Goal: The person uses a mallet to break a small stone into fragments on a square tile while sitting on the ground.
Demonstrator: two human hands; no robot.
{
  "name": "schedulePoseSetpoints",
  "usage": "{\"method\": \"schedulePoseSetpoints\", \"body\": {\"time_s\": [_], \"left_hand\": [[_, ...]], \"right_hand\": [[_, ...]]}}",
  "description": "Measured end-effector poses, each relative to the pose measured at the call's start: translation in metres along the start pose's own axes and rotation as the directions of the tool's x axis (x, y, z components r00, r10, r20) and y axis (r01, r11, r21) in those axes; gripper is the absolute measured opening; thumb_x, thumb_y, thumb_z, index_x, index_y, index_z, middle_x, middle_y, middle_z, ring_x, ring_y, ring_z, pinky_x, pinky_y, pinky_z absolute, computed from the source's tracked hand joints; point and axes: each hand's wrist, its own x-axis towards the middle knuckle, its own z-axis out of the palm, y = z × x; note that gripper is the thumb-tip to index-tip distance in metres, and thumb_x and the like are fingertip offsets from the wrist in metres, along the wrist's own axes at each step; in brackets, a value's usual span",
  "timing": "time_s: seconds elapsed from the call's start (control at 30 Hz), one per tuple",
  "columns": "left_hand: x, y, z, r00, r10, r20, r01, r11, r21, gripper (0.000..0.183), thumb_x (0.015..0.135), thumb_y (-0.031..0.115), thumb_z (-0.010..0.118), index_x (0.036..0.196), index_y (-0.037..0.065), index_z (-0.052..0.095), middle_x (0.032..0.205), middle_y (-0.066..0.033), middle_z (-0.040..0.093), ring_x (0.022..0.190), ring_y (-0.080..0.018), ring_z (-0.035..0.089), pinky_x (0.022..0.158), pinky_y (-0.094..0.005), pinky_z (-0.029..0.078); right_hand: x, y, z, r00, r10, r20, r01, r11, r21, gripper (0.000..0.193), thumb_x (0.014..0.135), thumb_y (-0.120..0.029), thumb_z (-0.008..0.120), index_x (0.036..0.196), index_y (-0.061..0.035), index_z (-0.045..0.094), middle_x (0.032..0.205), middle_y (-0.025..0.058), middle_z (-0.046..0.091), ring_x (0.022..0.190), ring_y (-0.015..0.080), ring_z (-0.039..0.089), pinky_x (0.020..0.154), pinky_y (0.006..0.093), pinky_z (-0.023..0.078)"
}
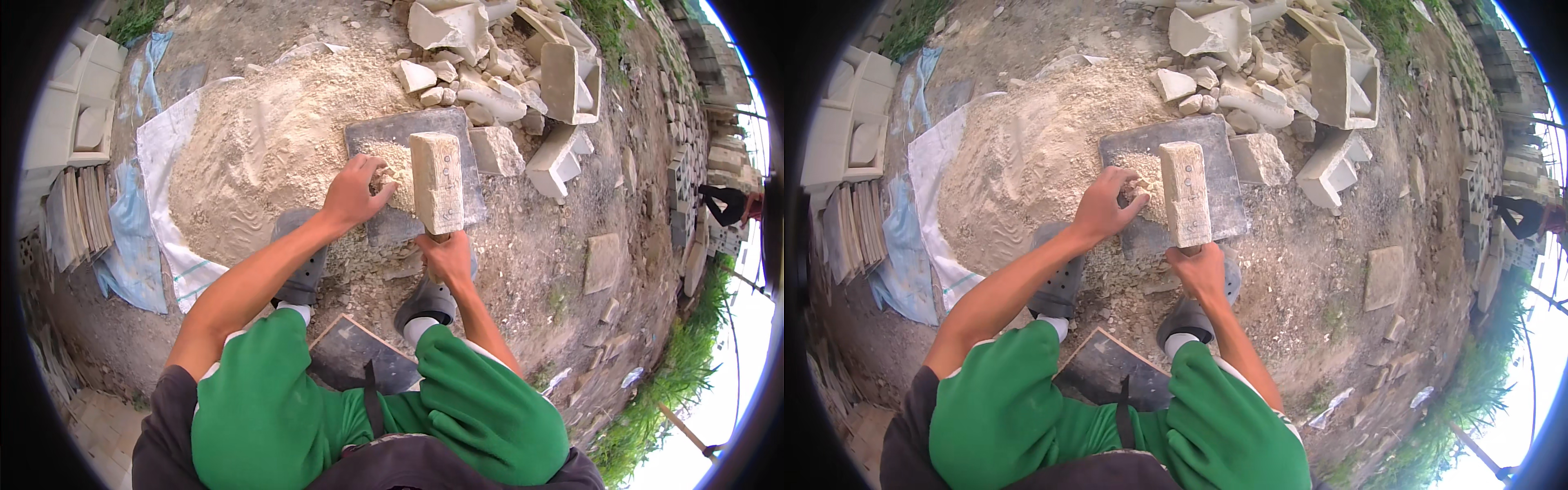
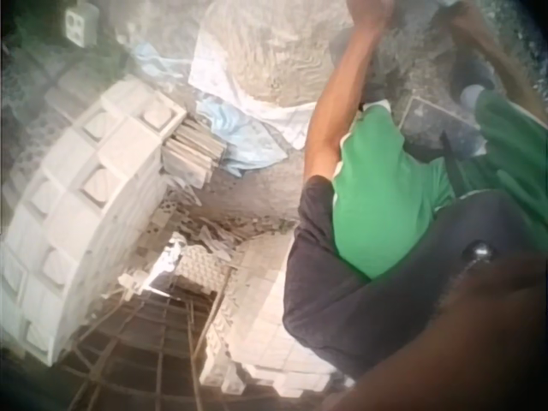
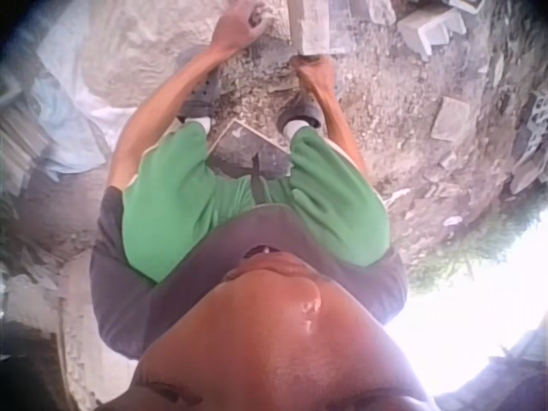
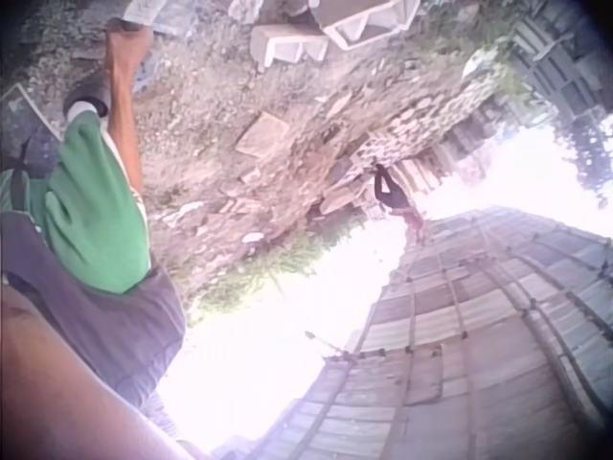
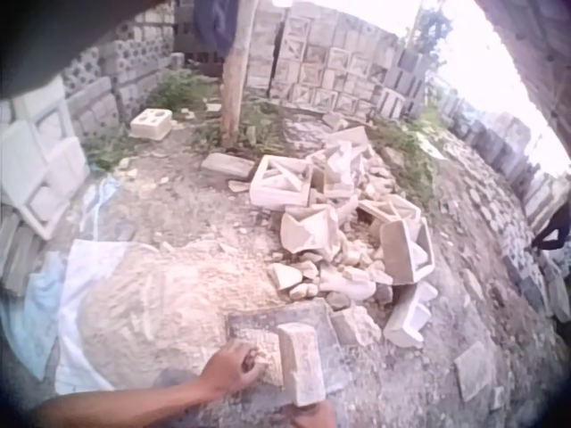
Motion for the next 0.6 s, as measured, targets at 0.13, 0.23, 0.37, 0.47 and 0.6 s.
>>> {"method": "schedulePoseSetpoints", "body": {"time_s": [0.13, 0.23, 0.37, 0.47, 0.6], "left_hand": [[0.01, 0.012, 0.0, 0.975, -0.123, 0.185, 0.086, 0.977, 0.197, 0.039, 0.084, 0.03, 0.077, 0.111, 0.005, 0.066, 0.11, -0.0131, 0.066, 0.099, -0.03, 0.065, 0.084, -0.0394, 0.053], [0.01, 0.004, 0.01, 0.994, 0.053, 0.092, -0.066, 0.987, 0.145, 0.038, 0.081, 0.026, 0.077, 0.109, 0.004, 0.066, 0.1, -0.0112, 0.065, 0.098, -0.0313, 0.064, 0.084, -0.0434, 0.053], [0.009, 0.008, 0.014, 0.992, 0.117, 0.037, -0.121, 0.984, 0.128, 0.036, 0.081, 0.024, 0.076, 0.109, 0.004, 0.066, 0.1, -0.0105, 0.065, 0.1, -0.031, 0.064, 0.085, -0.043, 0.053], [-0.001, 0.006, 0.006, 0.997, 0.067, -0.041, -0.061, 0.989, 0.137, 0.033, 0.082, 0.023, 0.076, 0.109, 0.006, 0.067, 0.101, -0.0098, 0.065, 0.101, -0.0304, 0.063, 0.085, -0.0423, 0.053], [-0.004, -0.007, 0.009, 0.995, -0.003, 0.101, -0.011, 0.99, 0.142, 0.029, 0.083, 0.02, 0.076, 0.108, 0.008, 0.067, 0.102, -0.0083, 0.066, 0.101, -0.0302, 0.064, 0.083, -0.0418, 0.054]], "right_hand": [[0.001, 0.0, -0.003, 0.991, 0.119, 0.06, -0.119, 0.993, -0.002, 0.033, 0.076, -0.02, 0.074, 0.1, 0.002, 0.07, 0.077, 0.0113, 0.072, 0.066, 0.0169, 0.066, 0.066, 0.0344, 0.052], [0.003, -0.002, -0.002, 0.993, 0.102, 0.063, -0.099, 0.994, -0.039, 0.033, 0.076, -0.021, 0.074, 0.1, 0.0021, 0.071, 0.079, 0.013, 0.073, 0.069, 0.0179, 0.068, 0.067, 0.0353, 0.053], [0.004, -0.027, -0.016, 0.988, 0.119, 0.098, -0.109, 0.989, -0.102, 0.035, 0.076, -0.021, 0.075, 0.102, 0.002, 0.071, 0.085, 0.0169, 0.075, 0.075, 0.0217, 0.072, 0.068, 0.0371, 0.054], [0.006, -0.03, -0.006, 0.993, -0.117, 0.001, 0.117, 0.993, 0.015, 0.036, 0.076, -0.023, 0.075, 0.101, 0.0023, 0.071, 0.087, 0.0174, 0.075, 0.076, 0.0228, 0.073, 0.068, 0.0376, 0.055], [0.009, -0.025, 0.0, 0.981, -0.194, -0.026, 0.193, 0.981, -0.032, 0.037, 0.075, -0.023, 0.075, 0.102, 0.0023, 0.07, 0.088, 0.0177, 0.075, 0.079, 0.0246, 0.074, 0.07, 0.0379, 0.055]]}}
